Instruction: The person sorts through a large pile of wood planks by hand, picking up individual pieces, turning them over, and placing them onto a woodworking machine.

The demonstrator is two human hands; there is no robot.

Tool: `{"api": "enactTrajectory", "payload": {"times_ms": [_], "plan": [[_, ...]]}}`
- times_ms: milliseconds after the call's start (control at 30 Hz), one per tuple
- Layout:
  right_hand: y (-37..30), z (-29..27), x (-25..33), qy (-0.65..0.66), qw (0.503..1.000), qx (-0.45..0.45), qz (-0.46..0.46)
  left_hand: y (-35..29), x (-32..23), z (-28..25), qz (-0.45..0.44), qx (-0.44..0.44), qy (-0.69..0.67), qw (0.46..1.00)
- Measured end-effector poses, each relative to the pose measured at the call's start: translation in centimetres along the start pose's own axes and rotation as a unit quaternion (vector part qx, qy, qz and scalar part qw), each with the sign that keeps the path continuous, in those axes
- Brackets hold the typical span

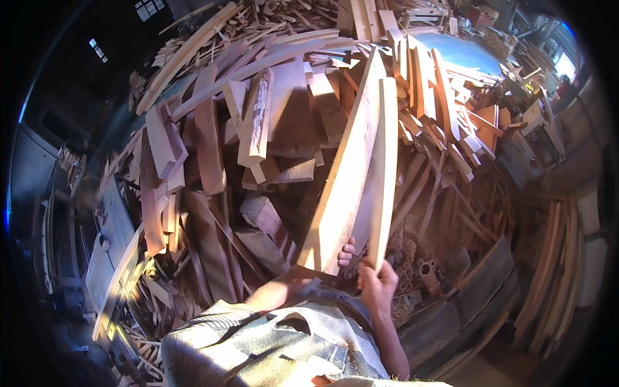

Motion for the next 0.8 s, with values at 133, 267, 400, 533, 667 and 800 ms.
{"api": "enactTrajectory", "payload": {"times_ms": [133, 267, 400, 533, 667, 800], "plan": [[0.6, -6.0, -0.4, 0.072, 0.992, -0.094, -0.051, -0.3, 0.2, 1.1, 0.004, 0.041, -0.040, 0.998], [-0.5, -10.5, -2.7, 0.060, 0.985, -0.161, -0.004, -0.1, 0.8, 1.3, 0.029, 0.079, -0.123, 0.989], [-2.1, -12.4, -5.0, 0.043, 0.983, -0.179, 0.023, 0.2, 0.8, 0.4, 0.018, 0.069, -0.099, 0.993], [-2.8, -12.1, -6.8, 0.051, 0.980, -0.180, 0.068, 0.3, 0.8, -0.4, 0.010, 0.062, -0.097, 0.993], [-2.0, -11.2, -6.4, 0.039, 0.982, -0.163, 0.083, -0.2, 0.4, -1.7, 0.015, 0.081, -0.104, 0.991], [-0.7, -11.0, -6.4, 0.046, 0.985, -0.150, 0.073, -0.2, 0.3, -2.1, 0.003, 0.045, -0.088, 0.995]]}}
Point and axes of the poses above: each hand's wrist, its own y-axis towards the middle knuckle, its own z-axis out of the palm, x = y × z, the point moved 8 cm from there along y, towards the middle knuckle, and after that the axes turned 1 degree about z, right-handed, at the moved point
